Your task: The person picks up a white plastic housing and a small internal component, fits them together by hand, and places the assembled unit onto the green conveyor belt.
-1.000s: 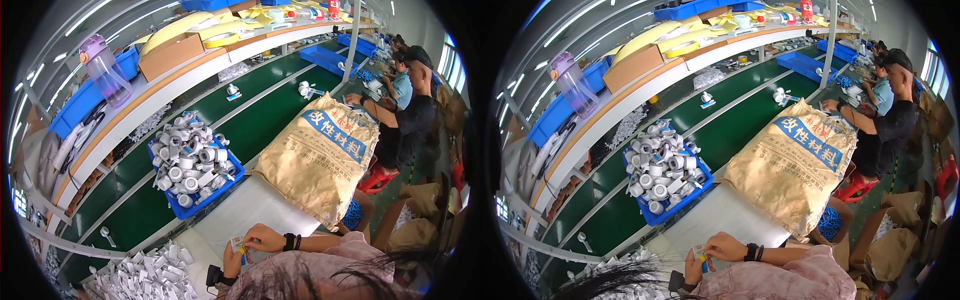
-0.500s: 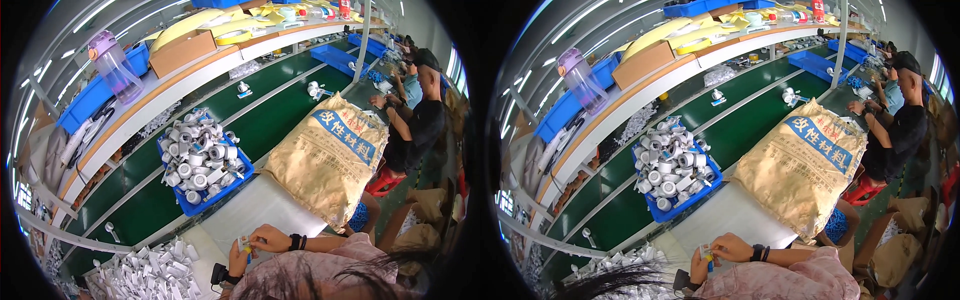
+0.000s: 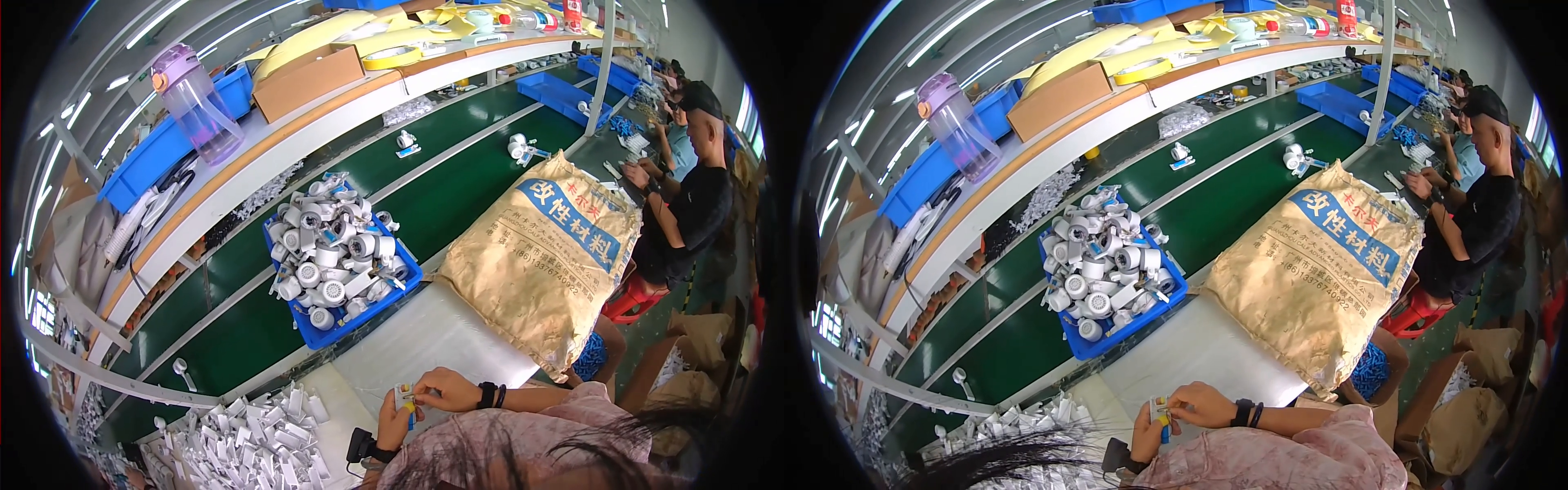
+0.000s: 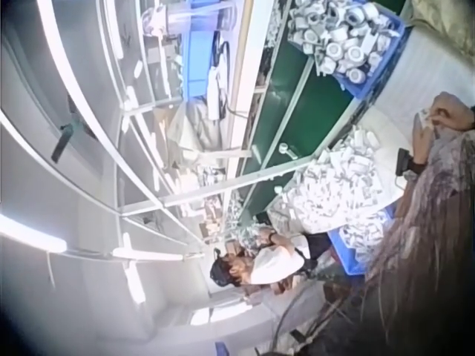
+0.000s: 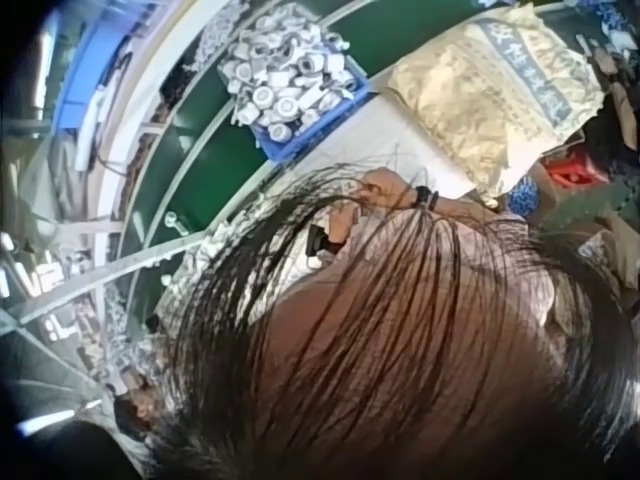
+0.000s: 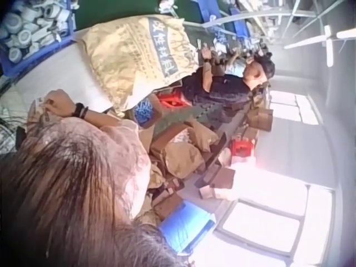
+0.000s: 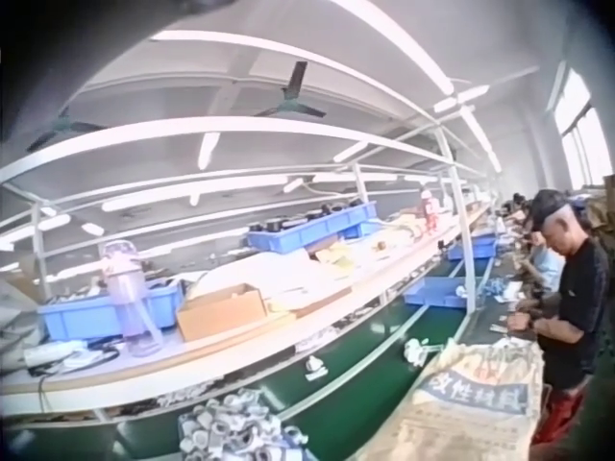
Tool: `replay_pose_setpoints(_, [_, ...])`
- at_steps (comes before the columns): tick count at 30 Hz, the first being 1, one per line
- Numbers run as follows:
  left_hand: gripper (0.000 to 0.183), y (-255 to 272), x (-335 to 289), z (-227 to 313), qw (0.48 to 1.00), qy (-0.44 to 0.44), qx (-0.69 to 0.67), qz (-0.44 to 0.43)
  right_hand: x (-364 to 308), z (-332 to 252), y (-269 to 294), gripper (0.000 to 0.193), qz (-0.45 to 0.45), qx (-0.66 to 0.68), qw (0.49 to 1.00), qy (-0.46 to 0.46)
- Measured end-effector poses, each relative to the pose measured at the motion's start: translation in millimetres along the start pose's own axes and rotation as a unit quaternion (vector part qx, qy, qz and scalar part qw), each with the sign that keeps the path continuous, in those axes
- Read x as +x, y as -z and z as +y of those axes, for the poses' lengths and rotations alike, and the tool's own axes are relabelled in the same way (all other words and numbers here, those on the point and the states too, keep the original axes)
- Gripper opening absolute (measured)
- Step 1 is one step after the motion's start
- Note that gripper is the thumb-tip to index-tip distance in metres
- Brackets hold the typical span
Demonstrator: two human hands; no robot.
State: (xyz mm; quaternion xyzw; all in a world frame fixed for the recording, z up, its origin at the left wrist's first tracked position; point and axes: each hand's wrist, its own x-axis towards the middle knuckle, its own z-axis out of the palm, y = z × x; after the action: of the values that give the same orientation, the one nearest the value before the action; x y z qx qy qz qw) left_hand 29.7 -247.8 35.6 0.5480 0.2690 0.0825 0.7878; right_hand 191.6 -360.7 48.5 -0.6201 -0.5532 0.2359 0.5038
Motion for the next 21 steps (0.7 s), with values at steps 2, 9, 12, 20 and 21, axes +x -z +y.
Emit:
replay_pose_setpoints(2, [0.041,-1.2,-0.6,0.4,1.000,-0.004,-0.002,0.001,1.4,-2.7,0.9,0.013,0.005,0.012,1.000,0.008])
replay_pose_setpoints(9, [0.041,-2.6,-3.4,0.8,1.000,-0.005,-0.006,0.002,0.6,-2.8,0.6,0.013,-0.012,0.027,0.999,-0.014])
replay_pose_setpoints(12, [0.041,-3.2,-4.2,0.0,1.000,-0.004,-0.011,0.003,-1.8,-0.6,-0.7,0.014,-0.011,0.028,0.999,-0.013])
replay_pose_setpoints(20, [0.039,-3.6,-8.2,-2.4,1.000,-0.004,0.014,0.018,-5.5,-3.2,-4.5,0.011,-0.016,0.046,0.998,-0.028])
replay_pose_setpoints(21, [0.038,-1.1,-8.5,-7.0,0.999,-0.021,0.033,0.017,-4.1,-3.4,-4.2,0.011,-0.026,0.051,0.998,-0.029])
